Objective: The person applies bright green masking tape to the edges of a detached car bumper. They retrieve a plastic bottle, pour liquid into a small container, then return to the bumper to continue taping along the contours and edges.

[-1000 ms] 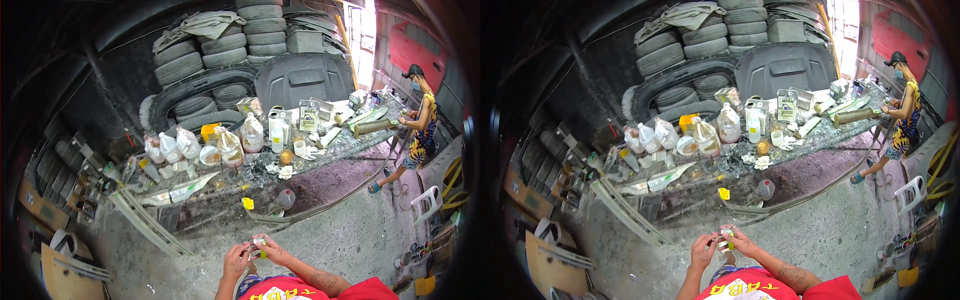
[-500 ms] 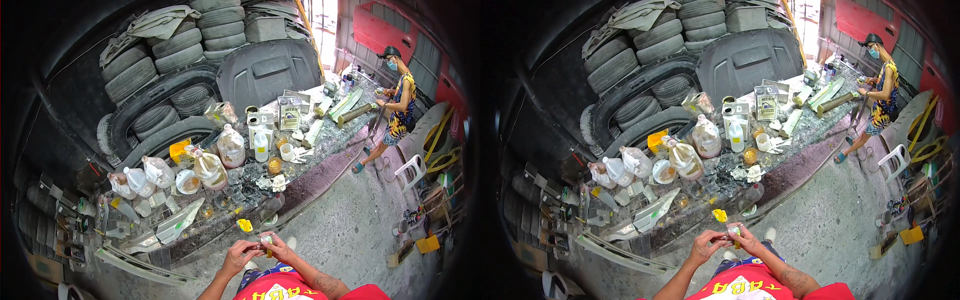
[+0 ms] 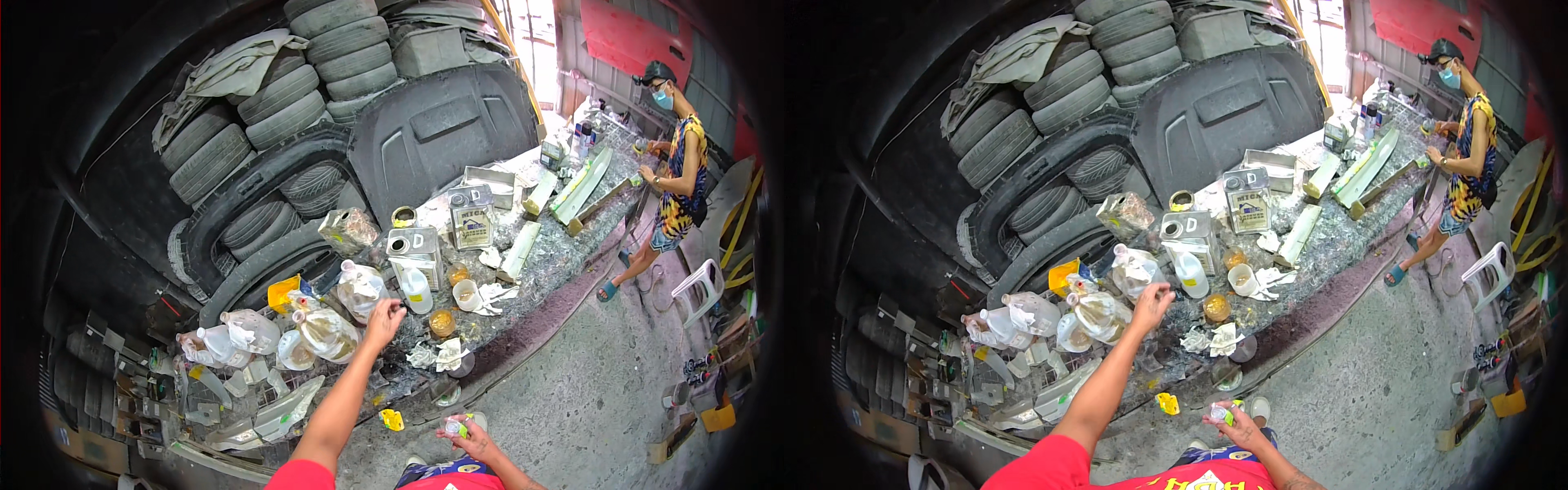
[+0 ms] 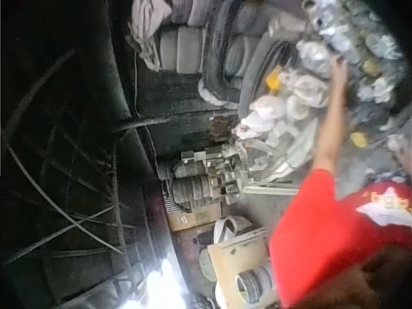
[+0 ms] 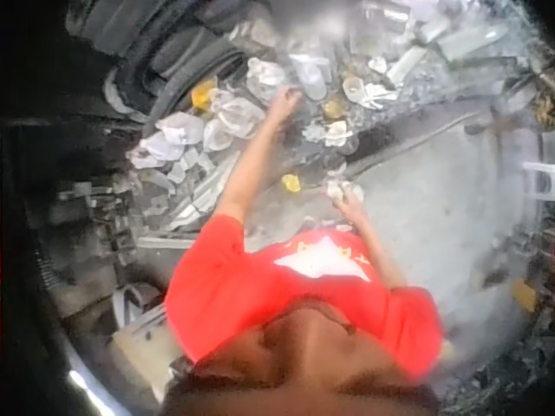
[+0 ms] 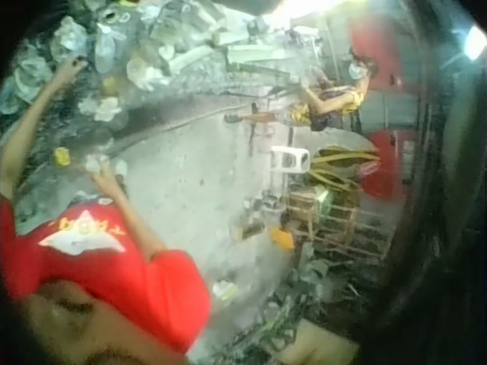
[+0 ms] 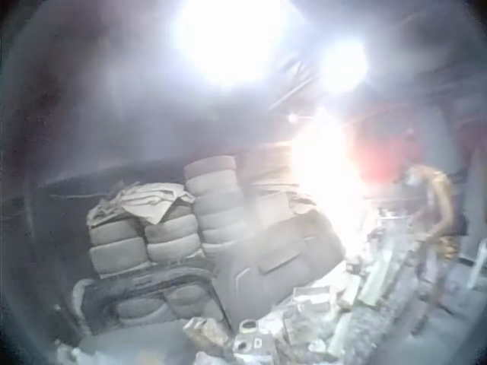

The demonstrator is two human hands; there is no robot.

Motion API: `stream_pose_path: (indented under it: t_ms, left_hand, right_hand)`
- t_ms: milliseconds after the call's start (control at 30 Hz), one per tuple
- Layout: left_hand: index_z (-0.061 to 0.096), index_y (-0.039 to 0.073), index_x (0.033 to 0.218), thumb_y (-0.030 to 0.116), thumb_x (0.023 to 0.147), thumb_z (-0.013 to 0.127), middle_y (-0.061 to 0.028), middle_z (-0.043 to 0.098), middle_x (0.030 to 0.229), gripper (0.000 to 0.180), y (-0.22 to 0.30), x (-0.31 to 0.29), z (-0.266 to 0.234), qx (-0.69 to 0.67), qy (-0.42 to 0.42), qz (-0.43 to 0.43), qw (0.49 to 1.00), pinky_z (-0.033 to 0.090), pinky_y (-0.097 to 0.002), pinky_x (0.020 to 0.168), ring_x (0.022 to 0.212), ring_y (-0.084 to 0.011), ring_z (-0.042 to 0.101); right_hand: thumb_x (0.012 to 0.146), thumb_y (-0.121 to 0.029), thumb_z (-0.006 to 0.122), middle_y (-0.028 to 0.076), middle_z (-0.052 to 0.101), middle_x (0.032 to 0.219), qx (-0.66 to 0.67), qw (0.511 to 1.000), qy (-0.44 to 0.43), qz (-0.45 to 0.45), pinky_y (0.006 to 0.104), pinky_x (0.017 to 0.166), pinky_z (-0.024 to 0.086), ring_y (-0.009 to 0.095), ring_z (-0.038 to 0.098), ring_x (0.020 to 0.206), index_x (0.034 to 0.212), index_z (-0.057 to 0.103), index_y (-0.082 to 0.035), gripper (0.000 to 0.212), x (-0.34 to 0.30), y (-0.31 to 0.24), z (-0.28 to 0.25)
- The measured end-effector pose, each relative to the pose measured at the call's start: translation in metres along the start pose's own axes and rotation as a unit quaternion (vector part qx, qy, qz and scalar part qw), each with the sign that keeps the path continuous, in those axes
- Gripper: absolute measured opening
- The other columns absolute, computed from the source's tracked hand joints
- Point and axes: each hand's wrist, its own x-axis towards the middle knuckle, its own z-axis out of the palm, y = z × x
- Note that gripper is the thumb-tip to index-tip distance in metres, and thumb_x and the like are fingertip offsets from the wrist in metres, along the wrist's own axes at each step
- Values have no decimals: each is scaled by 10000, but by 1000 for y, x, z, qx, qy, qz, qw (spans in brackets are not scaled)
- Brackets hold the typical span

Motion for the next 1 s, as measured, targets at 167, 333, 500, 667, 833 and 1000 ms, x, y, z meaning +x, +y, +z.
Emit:
stream_pose_path:
  t_ms: [167,333,500,667,833,1000]
  left_hand:
    - [660,-15,1050,208,858,758,-170,680,953,310,-72,64,67,78,97,-42,991,525,-435,821,858,-322,669]
    - [636,12,945,131,816,701,-150,688,881,187,-62,62,92,47,165,-182,968,519,-456,806,845,-329,671]
    - [595,19,1034,97,832,678,-199,649,947,232,-54,39,48,89,374,-205,900,501,-463,818,881,-349,647]
    - [611,5,1124,200,912,669,-245,662,985,294,-102,47,0,217,403,-149,877,498,-487,867,943,-424,645]
    - [626,-22,1158,302,978,612,-301,685,1111,371,-113,82,4,89,278,-232,928,480,-515,935,1082,-484,631]
    - [634,-7,1232,240,1004,578,-263,689,1131,341,-135,100,-27,100,342,-229,906,490,-483,926,1045,-454,647]
  right_hand:
    - [990,-171,694,58,696,1198,-27,1000,12,-3,259,746,548,128,676,984,1376,507,-78,439,18,7,-34]
    - [966,-142,719,41,712,1122,3,999,42,22,260,744,541,102,644,895,1360,544,-78,435,11,-17,-69]
    - [951,-140,734,28,727,1062,-14,998,55,23,259,704,517,91,626,812,1354,554,-87,444,12,-20,-101]
    - [941,-166,748,21,730,1051,-52,998,11,44,256,681,512,88,617,770,1338,571,-96,440,29,-38,-99]
    - [937,-201,756,9,734,1020,-47,998,17,41,262,674,516,87,622,755,1330,587,-113,437,33,-43,-93]
    - [947,-202,732,20,726,964,-164,986,7,0,274,697,530,95,644,779,1309,607,-137,388,28,-38,-96]
